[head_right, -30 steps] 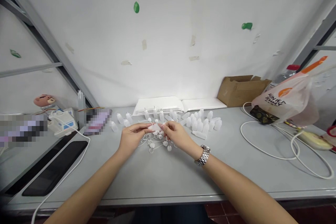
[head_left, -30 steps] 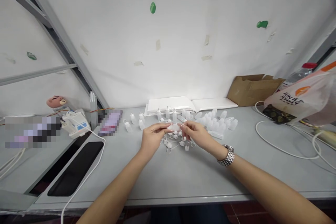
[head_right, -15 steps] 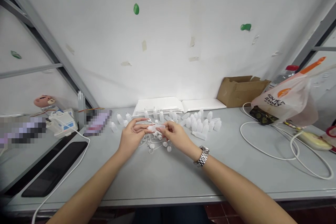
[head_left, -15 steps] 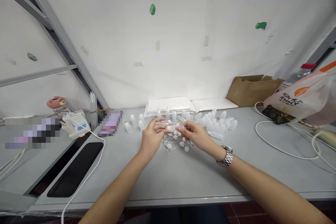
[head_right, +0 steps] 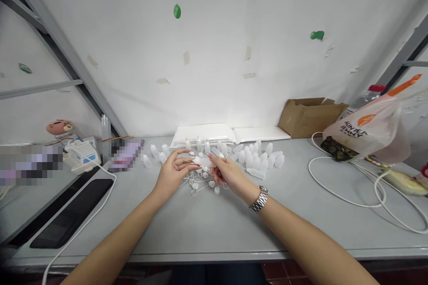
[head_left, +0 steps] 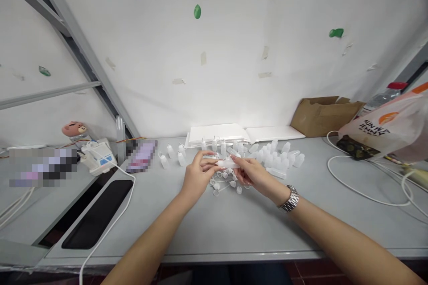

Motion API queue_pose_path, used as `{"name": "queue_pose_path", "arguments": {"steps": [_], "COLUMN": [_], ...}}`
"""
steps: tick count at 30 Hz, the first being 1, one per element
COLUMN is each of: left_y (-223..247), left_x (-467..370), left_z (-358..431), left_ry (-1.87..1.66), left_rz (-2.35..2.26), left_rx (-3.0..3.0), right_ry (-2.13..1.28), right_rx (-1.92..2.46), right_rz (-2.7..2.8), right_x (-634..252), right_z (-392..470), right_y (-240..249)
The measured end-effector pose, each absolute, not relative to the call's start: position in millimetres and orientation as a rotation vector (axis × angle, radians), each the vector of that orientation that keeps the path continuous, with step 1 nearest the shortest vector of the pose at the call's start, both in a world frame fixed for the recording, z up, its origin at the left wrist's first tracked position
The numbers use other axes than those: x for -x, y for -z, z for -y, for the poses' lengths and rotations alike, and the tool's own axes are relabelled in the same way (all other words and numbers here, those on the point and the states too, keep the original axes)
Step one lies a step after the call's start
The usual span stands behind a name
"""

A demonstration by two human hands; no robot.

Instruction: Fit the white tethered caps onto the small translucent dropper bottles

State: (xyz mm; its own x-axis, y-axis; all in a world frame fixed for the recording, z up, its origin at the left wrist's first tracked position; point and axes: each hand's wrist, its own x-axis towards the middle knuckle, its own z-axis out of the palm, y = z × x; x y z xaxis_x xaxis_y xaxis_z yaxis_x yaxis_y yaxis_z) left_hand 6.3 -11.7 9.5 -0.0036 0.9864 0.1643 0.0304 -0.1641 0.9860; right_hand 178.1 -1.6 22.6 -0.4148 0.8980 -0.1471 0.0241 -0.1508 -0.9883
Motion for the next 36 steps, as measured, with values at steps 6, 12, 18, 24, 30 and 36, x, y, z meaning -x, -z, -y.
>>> {"name": "queue_pose_path", "arguments": {"steps": [6, 12, 18, 24, 30, 36], "left_y": [-16, -14, -18, -20, -20, -20], "left_x": [1, 8, 8, 2, -2, -3], "left_z": [4, -1, 4, 11, 11, 11], "left_ry": [-1.008, -1.075, -0.956, -0.978, -1.207, -1.249], "left_rz": [-0.916, -0.88, -0.854, -0.845, -0.968, -1.028], "left_rx": [-0.928, -0.748, -0.861, -1.043, -1.052, -1.171], "right_ry": [-1.728, -1.64, -1.514, -1.476, -1.429, -1.363], "right_rx": [1.031, 1.086, 1.12, 1.079, 1.101, 1.115], "right_rz": [1.385, 1.384, 1.28, 1.282, 1.348, 1.417], "right_x": [-181, -180, -182, -184, -183, -182], "right_z": [3, 2, 0, 1, 3, 5], "right_y": [-23, -21, -26, -28, -27, -28]}}
